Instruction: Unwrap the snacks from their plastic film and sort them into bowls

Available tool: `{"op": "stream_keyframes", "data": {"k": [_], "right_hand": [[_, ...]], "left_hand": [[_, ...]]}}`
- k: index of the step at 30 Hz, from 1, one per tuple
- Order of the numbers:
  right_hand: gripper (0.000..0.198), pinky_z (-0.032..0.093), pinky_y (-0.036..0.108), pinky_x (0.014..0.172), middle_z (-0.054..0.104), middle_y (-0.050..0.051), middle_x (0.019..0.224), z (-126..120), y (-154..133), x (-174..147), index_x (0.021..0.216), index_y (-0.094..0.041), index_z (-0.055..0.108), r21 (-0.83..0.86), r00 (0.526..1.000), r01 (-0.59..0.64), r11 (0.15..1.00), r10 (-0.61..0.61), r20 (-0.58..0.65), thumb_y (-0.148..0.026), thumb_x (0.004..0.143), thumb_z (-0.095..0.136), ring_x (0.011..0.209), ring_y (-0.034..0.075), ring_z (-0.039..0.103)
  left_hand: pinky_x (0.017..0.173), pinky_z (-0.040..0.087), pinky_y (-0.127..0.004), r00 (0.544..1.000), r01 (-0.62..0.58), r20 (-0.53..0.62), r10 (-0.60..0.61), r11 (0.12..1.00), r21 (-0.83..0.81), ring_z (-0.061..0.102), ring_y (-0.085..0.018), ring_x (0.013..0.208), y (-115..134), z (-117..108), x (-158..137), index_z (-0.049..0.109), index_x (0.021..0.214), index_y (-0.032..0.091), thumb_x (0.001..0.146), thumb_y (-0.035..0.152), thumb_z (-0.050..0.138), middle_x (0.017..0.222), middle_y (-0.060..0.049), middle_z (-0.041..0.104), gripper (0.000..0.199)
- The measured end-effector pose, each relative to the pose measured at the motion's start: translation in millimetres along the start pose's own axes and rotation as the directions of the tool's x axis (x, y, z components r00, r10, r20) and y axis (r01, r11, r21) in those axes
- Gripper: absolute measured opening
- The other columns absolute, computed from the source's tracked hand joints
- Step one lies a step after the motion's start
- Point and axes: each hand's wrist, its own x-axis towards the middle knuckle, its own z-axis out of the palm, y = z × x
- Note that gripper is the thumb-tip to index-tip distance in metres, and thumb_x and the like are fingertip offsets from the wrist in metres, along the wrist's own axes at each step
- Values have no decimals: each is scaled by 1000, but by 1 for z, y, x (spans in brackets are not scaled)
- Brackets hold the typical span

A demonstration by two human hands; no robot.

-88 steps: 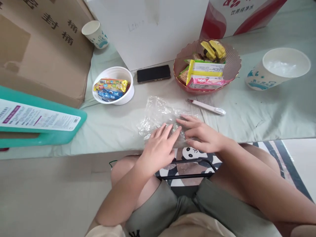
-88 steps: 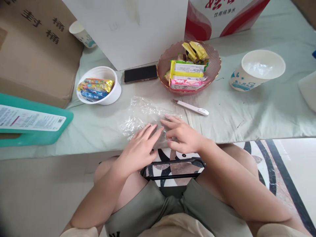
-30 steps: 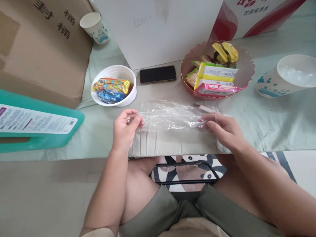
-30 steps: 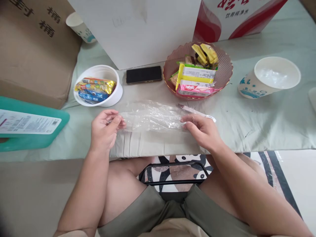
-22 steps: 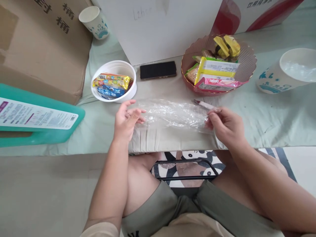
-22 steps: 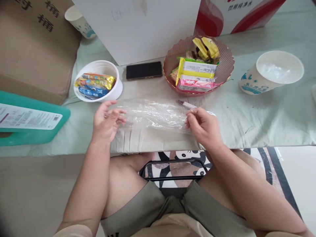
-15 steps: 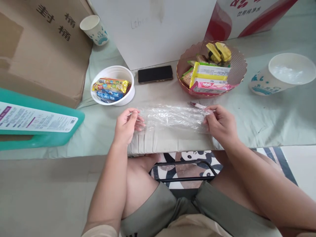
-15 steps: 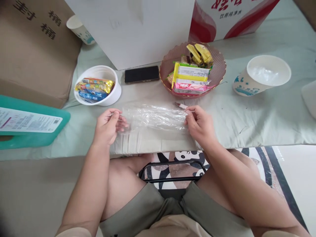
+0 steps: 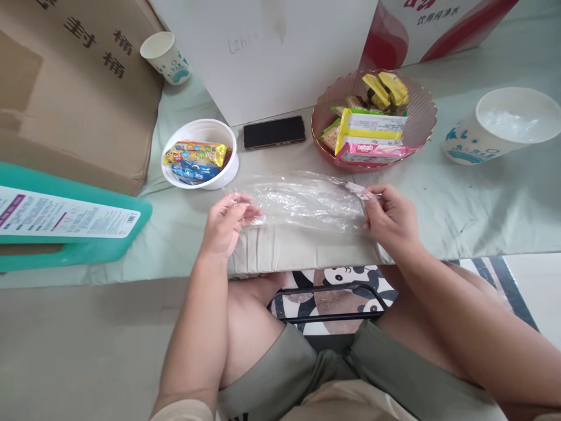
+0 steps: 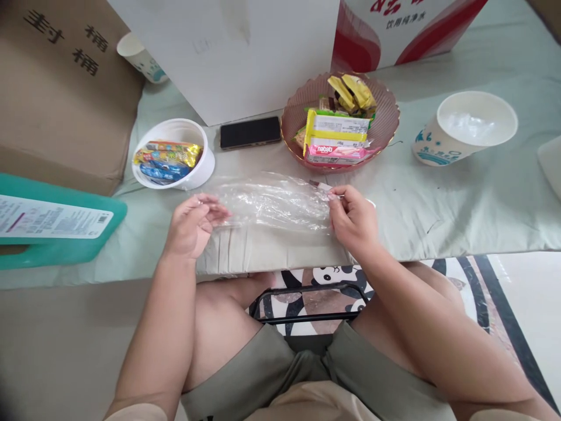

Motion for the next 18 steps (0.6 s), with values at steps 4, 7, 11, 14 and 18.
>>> {"op": "stream_keyframes", "data": {"k": [4, 7, 11, 14, 18], "right_hand": [[9, 38, 30, 49, 50, -8, 48, 1, -3, -1, 89, -27, 58, -117, 999, 27, 993, -23, 35, -36, 91, 59, 42, 14, 48], [11, 38, 30, 50, 47, -9, 47, 1, -3, -1, 92, -27, 58, -144, 999, 5, 990, 2, 47, -38, 92, 59, 42, 15, 48], [11, 38, 29, 50, 49, -9, 46, 2, -5, -2, 94, -25, 59, -162, 999, -31, 986, 34, 18, -36, 92, 57, 41, 14, 49], [10, 37, 28, 50, 52, -9, 47, 2, -6, -2, 96, -25, 59, -164, 999, -53, 985, 52, -8, -34, 93, 54, 41, 14, 50], [10, 38, 29, 53, 51, -9, 48, 1, -4, -2, 98, -25, 59, -186, 999, -38, 982, 39, 2, -32, 92, 54, 41, 15, 50]], "left_hand": [[40, 43, -19, 996, 74, -67, -65, 989, 128, 62, -11, 46, -3, 1, 4, 61, 78, 18, 74, 47, 75, 61, -1, 67, 32], [31, 26, -17, 991, 62, -133, -27, 961, 270, 47, -8, 31, -7, -1, 6, 62, 80, 18, 80, 51, 70, 49, 3, 58, 35], [37, 37, -16, 995, 42, -97, -15, 956, 292, 60, -11, 42, -3, -4, 3, 65, 92, 17, 79, 54, 70, 52, 3, 61, 40], [43, 45, -17, 991, 123, 18, -129, 968, 219, 66, -13, 53, 3, -5, -1, 65, 94, 17, 69, 47, 79, 64, 0, 67, 41], [31, 25, -17, 987, 160, -51, -153, 963, 218, 42, -5, 33, 5, -6, -2, 63, 79, 17, 69, 40, 74, 52, 5, 57, 27]]}}
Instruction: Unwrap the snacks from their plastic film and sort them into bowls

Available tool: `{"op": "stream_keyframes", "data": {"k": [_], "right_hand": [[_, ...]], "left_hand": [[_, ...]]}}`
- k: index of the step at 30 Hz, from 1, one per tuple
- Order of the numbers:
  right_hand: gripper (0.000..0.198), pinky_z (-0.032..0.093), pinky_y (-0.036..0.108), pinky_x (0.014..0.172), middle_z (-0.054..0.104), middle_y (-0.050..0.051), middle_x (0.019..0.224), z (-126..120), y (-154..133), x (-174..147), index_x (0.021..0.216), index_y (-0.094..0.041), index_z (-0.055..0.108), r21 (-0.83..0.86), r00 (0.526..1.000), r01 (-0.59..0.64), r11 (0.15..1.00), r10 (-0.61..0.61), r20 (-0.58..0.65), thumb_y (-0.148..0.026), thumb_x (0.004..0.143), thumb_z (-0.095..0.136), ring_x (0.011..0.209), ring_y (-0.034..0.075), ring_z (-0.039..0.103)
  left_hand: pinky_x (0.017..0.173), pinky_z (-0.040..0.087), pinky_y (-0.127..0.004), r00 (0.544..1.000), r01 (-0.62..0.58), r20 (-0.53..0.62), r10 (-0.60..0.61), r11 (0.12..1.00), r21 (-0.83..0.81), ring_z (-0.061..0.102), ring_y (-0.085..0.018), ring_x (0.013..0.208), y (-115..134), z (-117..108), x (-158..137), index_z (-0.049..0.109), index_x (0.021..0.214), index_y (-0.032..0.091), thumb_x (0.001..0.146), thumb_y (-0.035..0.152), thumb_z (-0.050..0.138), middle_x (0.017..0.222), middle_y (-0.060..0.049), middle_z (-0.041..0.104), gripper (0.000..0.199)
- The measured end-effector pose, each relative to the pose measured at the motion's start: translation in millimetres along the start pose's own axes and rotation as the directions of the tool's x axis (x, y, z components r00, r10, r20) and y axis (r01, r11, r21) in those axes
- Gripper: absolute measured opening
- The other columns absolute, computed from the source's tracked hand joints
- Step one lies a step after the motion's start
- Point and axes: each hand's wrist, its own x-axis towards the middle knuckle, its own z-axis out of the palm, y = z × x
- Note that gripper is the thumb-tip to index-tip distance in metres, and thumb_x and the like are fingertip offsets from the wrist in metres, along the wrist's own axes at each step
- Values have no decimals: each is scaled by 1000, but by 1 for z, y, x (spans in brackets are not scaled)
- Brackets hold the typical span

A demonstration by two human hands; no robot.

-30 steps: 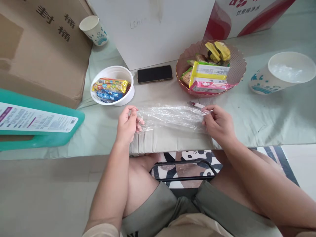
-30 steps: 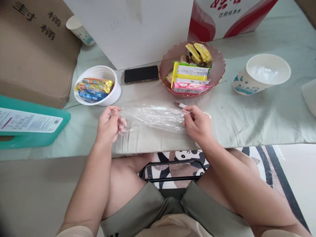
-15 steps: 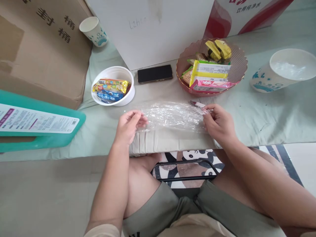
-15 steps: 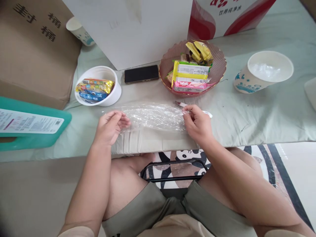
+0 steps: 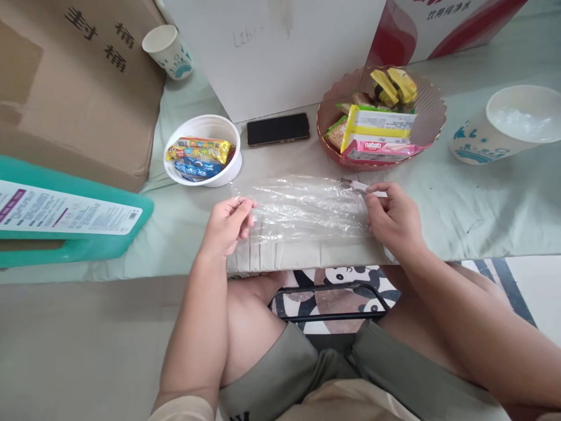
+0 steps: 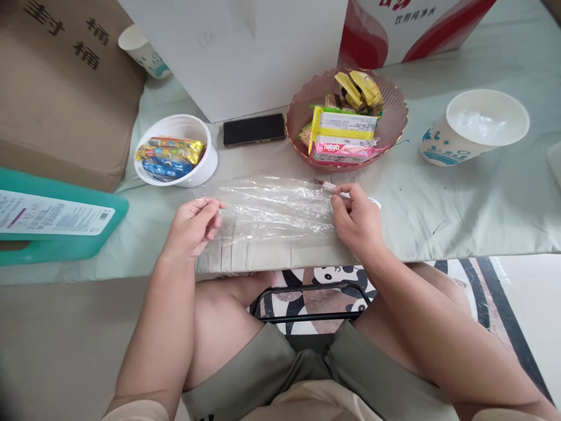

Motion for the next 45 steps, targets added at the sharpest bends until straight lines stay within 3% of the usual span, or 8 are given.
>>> {"op": "stream_keyframes", "data": {"k": [13, 20, 25, 29, 31, 33, 38, 45], "right_hand": [[20, 36, 31, 57, 52, -6, 50, 2, 6, 2, 103, -22, 61, -171, 977, 200, 965, -185, 101, -34, 89, 54, 47, 17, 50], [21, 41, 31, 59, 59, -3, 56, 7, 13, 6, 106, -23, 63, -229, 970, 236, 944, -216, 111, -35, 90, 54, 53, 19, 57], [21, 50, 36, 65, 70, 5, 89, 5, 17, 8, 107, -24, 62, -317, 918, 340, 885, -386, -94, -33, 89, 61, 66, 20, 64], [14, 56, 41, 79, 68, 10, 99, -2, 2, -3, 104, -25, 62, -371, 672, 577, 727, -681, -291, -21, 90, 62, 87, 24, 68], [22, 58, 39, 82, 69, 8, 97, 3, -9, -14, 107, -26, 61, -293, 583, 730, 617, -787, -204, -12, 90, 58, 91, 23, 69], [30, 59, 38, 87, 72, 8, 105, 16, -16, -24, 116, -24, 60, -137, 544, 830, 541, -839, -16, -8, 91, 54, 98, 22, 70], [41, 50, 51, 110, 67, 16, 136, 45, -13, -35, 131, -12, 60, -120, 582, 802, 585, -722, 374, -13, 93, 45, 134, 32, 57], [55, 32, 57, 119, 46, 11, 160, 39, -4, -31, 150, -21, 49, -390, 687, 722, 572, -524, 503, -41, 100, 43, 149, 35, 40]], "left_hand": [[41, 33, -19, 995, -36, -94, 41, 998, 50, 52, -9, 42, 4, -10, -8, 60, 64, 18, 64, 32, 67, 52, 1, 59, 15], [45, 33, -24, 999, 9, 29, -22, 924, 381, 44, -10, 44, -4, -28, -14, 59, 57, 19, 65, 34, 65, 47, 3, 51, 18], [57, 41, -28, 993, -59, -42, 115, 751, 657, 52, -14, 57, -13, -32, -7, 70, 82, 20, 74, 40, 68, 64, 2, 59, 21], [74, 51, -36, 815, -105, -267, 515, 584, 805, 62, -20, 74, -3, -21, -21, 72, 104, 20, 71, 29, 73, 93, -6, 71, 34], [79, 54, -37, 653, -281, -197, 731, 476, 833, 66, -21, 81, 3, -2, -33, 71, 100, 18, 75, 21, 69, 100, -9, 71, 25], [86, 56, -36, 583, -528, 28, 812, 353, 772, 69, -20, 91, 5, 21, -43, 70, 99, 19, 85, 15, 60, 101, -8, 73, 18], [112, 48, -45, 649, -708, 444, 617, 277, 650, 59, -25, 131, -11, 58, -38, 66, 122, 16, 94, 9, 46, 132, -12, 69, 35], [127, 20, -61, 854, -518, 465, 236, 287, 806, 24, -34, 157, -19, 44, -22, 41, 156, 20, 93, 20, 44, 168, -9, 32, 63]]}}
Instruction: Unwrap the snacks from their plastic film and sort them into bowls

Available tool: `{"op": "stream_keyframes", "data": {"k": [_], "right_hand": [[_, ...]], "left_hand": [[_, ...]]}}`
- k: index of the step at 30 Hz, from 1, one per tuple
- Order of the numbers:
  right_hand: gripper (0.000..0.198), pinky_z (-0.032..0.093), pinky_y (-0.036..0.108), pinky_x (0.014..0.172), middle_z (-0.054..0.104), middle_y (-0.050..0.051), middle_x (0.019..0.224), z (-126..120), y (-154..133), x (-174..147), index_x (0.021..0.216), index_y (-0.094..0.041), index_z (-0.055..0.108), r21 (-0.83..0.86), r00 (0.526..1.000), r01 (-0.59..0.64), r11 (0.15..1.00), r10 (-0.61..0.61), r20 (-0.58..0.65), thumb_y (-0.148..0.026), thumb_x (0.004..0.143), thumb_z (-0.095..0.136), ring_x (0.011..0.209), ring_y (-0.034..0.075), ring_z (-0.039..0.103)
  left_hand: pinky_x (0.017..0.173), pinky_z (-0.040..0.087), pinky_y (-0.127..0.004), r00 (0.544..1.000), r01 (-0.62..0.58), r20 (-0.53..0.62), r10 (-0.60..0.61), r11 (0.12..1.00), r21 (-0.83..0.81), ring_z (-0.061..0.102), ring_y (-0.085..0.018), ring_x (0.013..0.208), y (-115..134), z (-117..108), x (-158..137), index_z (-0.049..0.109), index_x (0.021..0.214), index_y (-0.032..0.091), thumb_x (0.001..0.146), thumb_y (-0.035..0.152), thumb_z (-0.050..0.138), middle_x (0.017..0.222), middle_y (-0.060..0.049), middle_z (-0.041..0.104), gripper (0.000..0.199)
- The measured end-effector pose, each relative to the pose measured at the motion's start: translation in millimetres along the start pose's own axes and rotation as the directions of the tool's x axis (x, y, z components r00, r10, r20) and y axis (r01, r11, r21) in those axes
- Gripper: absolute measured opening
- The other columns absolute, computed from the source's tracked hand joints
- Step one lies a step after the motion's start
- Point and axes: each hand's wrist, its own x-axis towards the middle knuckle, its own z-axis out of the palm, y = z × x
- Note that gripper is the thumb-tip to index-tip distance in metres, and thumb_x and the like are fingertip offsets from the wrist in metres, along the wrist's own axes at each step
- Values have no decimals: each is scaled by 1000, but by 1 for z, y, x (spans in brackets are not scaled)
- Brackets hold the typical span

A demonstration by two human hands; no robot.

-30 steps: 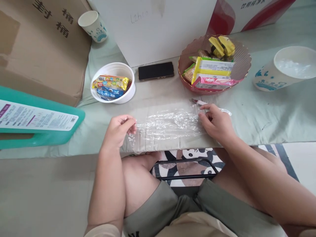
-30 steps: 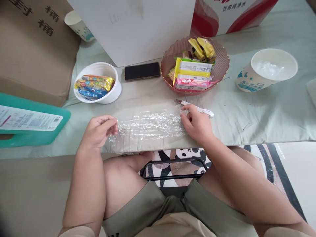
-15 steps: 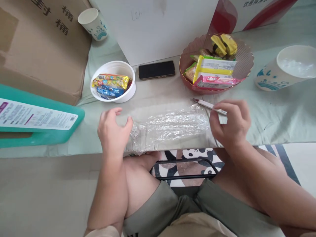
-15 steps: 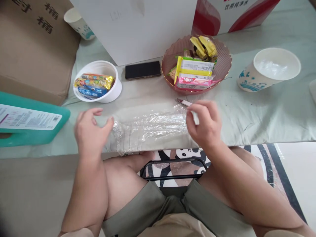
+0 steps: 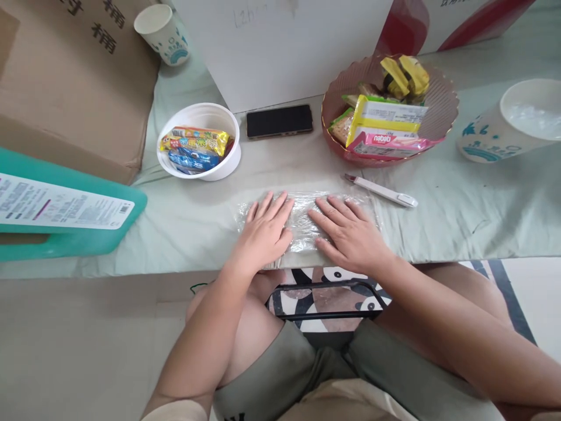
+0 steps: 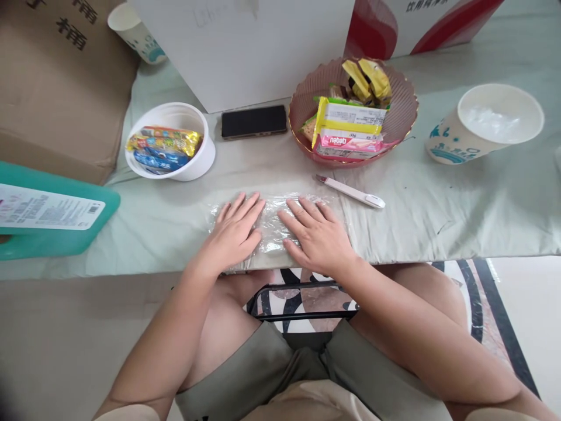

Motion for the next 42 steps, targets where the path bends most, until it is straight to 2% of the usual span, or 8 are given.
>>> {"op": "stream_keyframes", "data": {"k": [17, 20, 22, 25, 29, 34, 39, 42], "right_hand": [[42, 38, 57, 112, 54, 14, 153, -5, 19, 2, 136, -21, 58, -23, 965, -222, 975, 217, -146, -38, 98, 49, 139, 36, 50], [35, 42, 56, 108, 61, 18, 144, -10, 19, -1, 125, -18, 63, 4, 951, -236, 972, 231, -208, -35, 95, 53, 133, 38, 54], [30, 44, 53, 106, 65, 17, 135, -13, 18, -3, 118, -18, 65, 40, 956, -172, 984, 176, -235, -33, 95, 53, 129, 37, 57], [26, 47, 51, 104, 69, 14, 124, -14, 14, -6, 114, -20, 66, 100, 966, -61, 993, 84, -244, -33, 94, 54, 125, 35, 59], [25, 50, 51, 100, 71, 14, 118, -12, 12, -5, 110, -20, 68, 182, 960, -60, 981, 106, -259, -33, 94, 54, 118, 34, 63], [20, 53, 48, 95, 74, 13, 109, -25, 23, -4, 103, -21, 68, 337, 933, -74, 939, 185, -309, -31, 94, 53, 106, 30, 70], [20, 52, 49, 100, 76, 10, 110, -40, 42, -8, 97, -24, 67, 599, 874, -141, 789, 383, -298, -34, 94, 51, 110, 29, 70], [20, 52, 49, 102, 76, 8, 110, -36, 54, -8, 99, -25, 67, 732, 856, -182, 657, 471, -211, -33, 93, 50, 111, 27, 70]], "left_hand": [[129, 14, -59, 993, 23, 118, -24, 1000, 11, 14, -34, 160, -7, -7, 3, 32, 160, 21, 82, 21, 53, 172, -6, 20, 80], [128, 16, -61, 999, 2, 55, -3, 1000, 3, 18, -35, 159, -5, -9, 0, 37, 157, 22, 80, 17, 55, 171, -8, 25, 80], [127, 15, -63, 995, 5, -100, -4, 1000, 9, 24, -36, 157, 5, -10, -4, 46, 151, 22, 81, 16, 55, 168, -10, 33, 71], [127, 21, -60, 961, -103, -259, 98, 995, -7, 32, -36, 154, 28, -6, -13, 53, 142, 18, 87, 28, 60, 160, -14, 45, 57], [121, 36, -57, 957, -278, -83, 279, 960, 22, 36, -37, 151, 53, 8, -23, 48, 146, 13, 86, 36, 68, 159, -18, 46, 67], [109, 50, -50, 926, -371, -35, 375, 924, 90, 54, -33, 138, 57, 11, -29, 68, 114, 16, 93, 12, 53, 142, -12, 64, 26], [101, 57, -47, 911, -405, -166, 377, 893, -197, 69, -26, 119, 39, -4, -24, 74, 96, 20, 93, 11, 48, 117, -10, 77, 28], [103, 57, -46, 919, -391, -262, 295, 771, -503, 72, -24, 114, 27, -14, -20, 75, 89, 23, 91, 17, 52, 109, -7, 80, 24]]}}
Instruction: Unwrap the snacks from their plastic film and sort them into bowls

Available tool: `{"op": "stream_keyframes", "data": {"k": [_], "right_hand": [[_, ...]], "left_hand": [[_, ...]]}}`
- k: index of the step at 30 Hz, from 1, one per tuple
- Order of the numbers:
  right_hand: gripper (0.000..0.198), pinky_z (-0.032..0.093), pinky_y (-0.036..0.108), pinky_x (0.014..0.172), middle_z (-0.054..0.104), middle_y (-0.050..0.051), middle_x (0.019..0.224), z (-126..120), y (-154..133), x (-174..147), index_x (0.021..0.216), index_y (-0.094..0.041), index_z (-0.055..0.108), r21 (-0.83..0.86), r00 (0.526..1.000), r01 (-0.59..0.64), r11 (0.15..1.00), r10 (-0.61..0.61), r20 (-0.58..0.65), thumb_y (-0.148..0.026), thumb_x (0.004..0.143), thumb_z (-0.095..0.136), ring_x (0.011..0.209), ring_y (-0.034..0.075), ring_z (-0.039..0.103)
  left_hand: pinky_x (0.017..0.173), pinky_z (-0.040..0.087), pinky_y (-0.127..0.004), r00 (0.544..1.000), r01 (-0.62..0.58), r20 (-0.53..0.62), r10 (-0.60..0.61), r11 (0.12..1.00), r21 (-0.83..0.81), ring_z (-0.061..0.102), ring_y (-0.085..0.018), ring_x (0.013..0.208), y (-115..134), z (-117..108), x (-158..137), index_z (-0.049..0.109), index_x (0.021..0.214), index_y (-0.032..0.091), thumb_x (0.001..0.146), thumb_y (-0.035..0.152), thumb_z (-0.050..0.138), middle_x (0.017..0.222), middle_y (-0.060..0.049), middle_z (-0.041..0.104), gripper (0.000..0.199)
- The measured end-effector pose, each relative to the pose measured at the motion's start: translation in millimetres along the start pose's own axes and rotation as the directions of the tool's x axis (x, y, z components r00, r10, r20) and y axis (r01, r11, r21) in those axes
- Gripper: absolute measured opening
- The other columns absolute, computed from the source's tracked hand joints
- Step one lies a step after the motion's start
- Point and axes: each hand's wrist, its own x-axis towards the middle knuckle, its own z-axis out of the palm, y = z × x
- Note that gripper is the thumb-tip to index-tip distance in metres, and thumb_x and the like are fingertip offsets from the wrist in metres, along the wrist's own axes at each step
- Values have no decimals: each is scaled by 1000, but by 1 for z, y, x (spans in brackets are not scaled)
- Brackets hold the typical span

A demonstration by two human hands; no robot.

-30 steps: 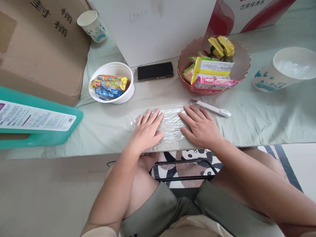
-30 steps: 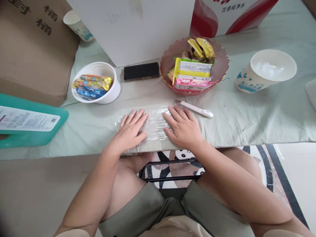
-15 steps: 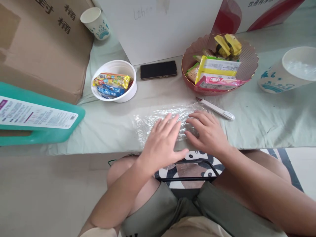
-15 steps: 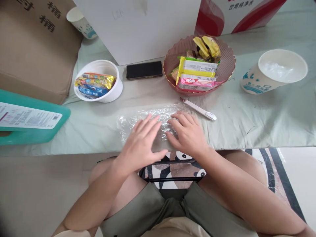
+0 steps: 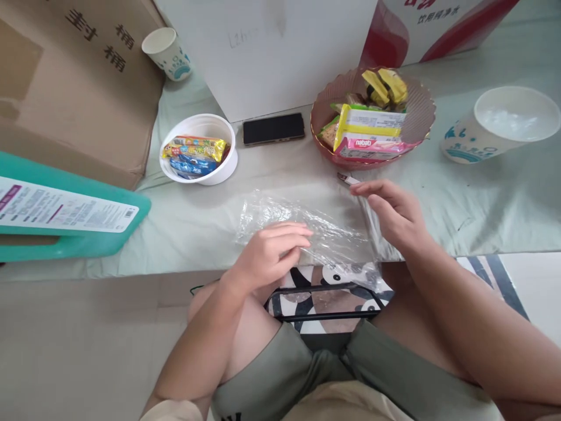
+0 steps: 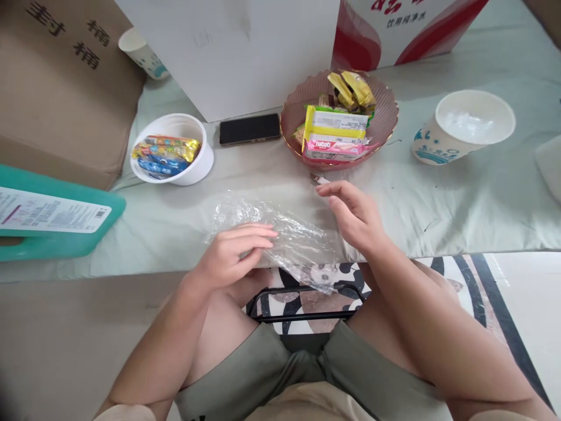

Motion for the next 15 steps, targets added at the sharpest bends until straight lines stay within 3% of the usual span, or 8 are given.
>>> {"op": "stream_keyframes", "data": {"k": [3, 6, 9, 10, 12, 14, 15], "right_hand": [[25, 50, 51, 107, 74, 8, 120, 0, 9, 4, 109, -27, 65, 147, 989, -32, 989, 11, 145, -34, 88, 53, 118, 27, 67], [40, 41, 53, 117, 59, 9, 147, 2, 8, 1, 125, -29, 57, 292, 936, 49, 955, -145, 320, -39, 86, 58, 142, 28, 51], [61, 30, 54, 124, 40, 10, 163, 7, -2, -5, 137, -29, 48, 322, 878, 134, 937, -263, 399, -43, 82, 70, 155, 28, 31], [63, 30, 56, 124, 42, 11, 162, 10, -6, -7, 136, -29, 49, 309, 875, 148, 940, -270, 402, -45, 80, 74, 155, 29, 31], [49, 36, 57, 120, 61, 12, 144, 17, -14, -9, 119, -27, 57, 302, 893, 157, 940, -266, 363, -48, 79, 76, 148, 31, 42], [28, 48, 55, 109, 74, 9, 112, 22, -20, -8, 94, -25, 59, 351, 916, 117, 929, -237, 323, -49, 85, 70, 126, 29, 63], [28, 54, 51, 100, 75, 7, 98, 24, -22, -7, 85, -24, 57, 392, 925, 64, 918, -202, 322, -50, 88, 66, 109, 26, 70]], "left_hand": [[101, 58, -47, 983, 109, -99, -158, 919, -380, 75, -25, 105, 2, -8, 1, 73, 78, 24, 90, 33, 63, 98, -6, 81, 18], [96, 60, -50, 907, 168, -173, -385, 704, -690, 77, -26, 93, 6, -7, 5, 66, 67, 23, 78, 49, 77, 86, -5, 80, 30], [85, 63, -49, 840, 197, -118, -530, 499, -844, 77, -26, 86, 8, -4, 13, 58, 66, 22, 64, 50, 86, 81, -1, 78, 40], [82, 63, -48, 825, 220, -81, -559, 451, -865, 77, -26, 86, 9, -4, 15, 56, 67, 22, 63, 49, 87, 83, 0, 77, 41], [78, 64, -47, 797, 284, -7, -604, 384, -879, 76, -26, 90, 8, -5, 20, 54, 73, 22, 66, 47, 83, 88, 0, 77, 39], [75, 64, -45, 755, 337, 35, -654, 342, -877, 76, -26, 93, 5, -8, 26, 54, 80, 23, 71, 44, 78, 94, 0, 76, 34], [75, 64, -43, 733, 345, 34, -679, 328, -879, 76, -25, 93, 4, -9, 29, 55, 84, 23, 74, 42, 76, 95, 0, 76, 30]]}}
